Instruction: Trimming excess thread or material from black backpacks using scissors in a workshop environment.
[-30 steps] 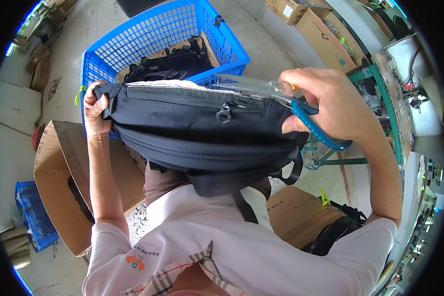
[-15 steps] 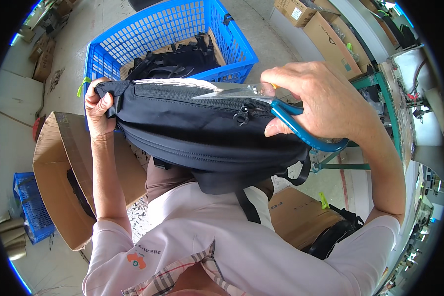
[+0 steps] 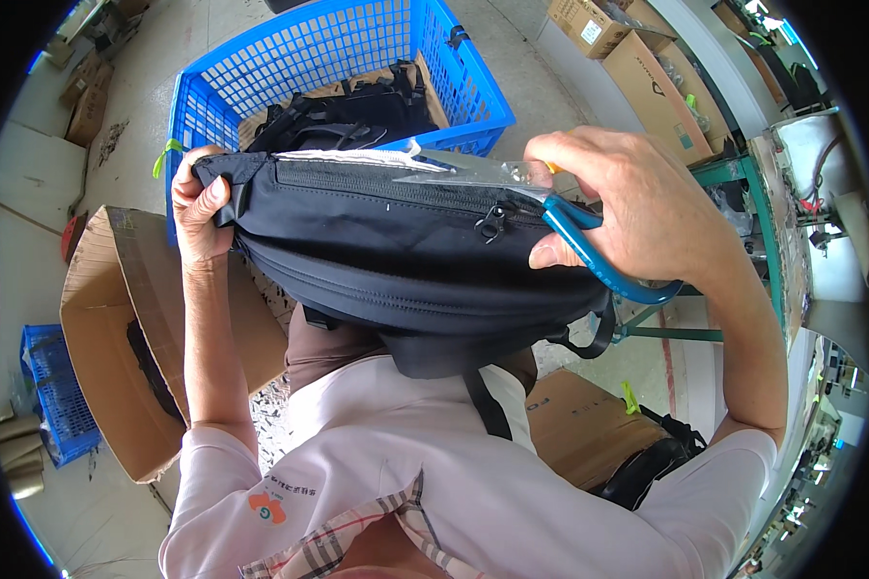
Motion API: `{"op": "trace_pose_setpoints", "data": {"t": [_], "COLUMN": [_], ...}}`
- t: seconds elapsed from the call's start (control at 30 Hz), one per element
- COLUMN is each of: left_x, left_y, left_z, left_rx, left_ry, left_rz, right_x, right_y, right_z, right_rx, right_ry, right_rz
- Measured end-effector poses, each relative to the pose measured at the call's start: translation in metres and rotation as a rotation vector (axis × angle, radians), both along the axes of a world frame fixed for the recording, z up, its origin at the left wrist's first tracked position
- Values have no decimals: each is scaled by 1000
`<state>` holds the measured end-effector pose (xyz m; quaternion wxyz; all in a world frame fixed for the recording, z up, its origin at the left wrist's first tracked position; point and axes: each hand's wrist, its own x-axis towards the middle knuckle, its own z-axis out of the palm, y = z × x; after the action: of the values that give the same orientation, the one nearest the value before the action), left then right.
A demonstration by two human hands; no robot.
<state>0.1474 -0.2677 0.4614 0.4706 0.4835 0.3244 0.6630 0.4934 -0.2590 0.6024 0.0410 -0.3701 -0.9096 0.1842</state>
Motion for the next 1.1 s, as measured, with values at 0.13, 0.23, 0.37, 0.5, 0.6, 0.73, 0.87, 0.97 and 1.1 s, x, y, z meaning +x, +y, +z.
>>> {"op": "trace_pose_setpoints", "data": {"t": [0.13, 0.23, 0.37, 0.5, 0.6, 0.73, 0.87, 0.97, 1.1], "left_x": [3, 6, 8, 8, 8, 9, 10, 7, 4], "left_y": [-1, -3, -7, -9, -9, -10, -12, -14, -14], "left_z": [1, 2, 1, 1, 1, 3, 3, 2, 1], "left_rx": [23, 14, 58, 62, 30, 38, 44, 28, 21], "left_ry": [-37, -11, -37, -29, -35, -46, -57, -67, -67], "left_rz": [-5, 27, 44, 70, 71, 65, 79, 75, 76], "right_x": [-8, -12, -13, -13, -13, -16, -23, -26, -27], "right_y": [5, 6, 5, 3, 2, 1, 2, 4, 6], "right_z": [1, -2, -3, -10, -11, -9, -8, -8, -5], "right_rx": [76, 57, 6, 54, 94, 53, 151, 121, 169], "right_ry": [-13, -38, -31, 3, 1, -7, -33, -57, -76], "right_rz": [77, 108, 99, 101, 106, 75, 101, 93, 90]}}
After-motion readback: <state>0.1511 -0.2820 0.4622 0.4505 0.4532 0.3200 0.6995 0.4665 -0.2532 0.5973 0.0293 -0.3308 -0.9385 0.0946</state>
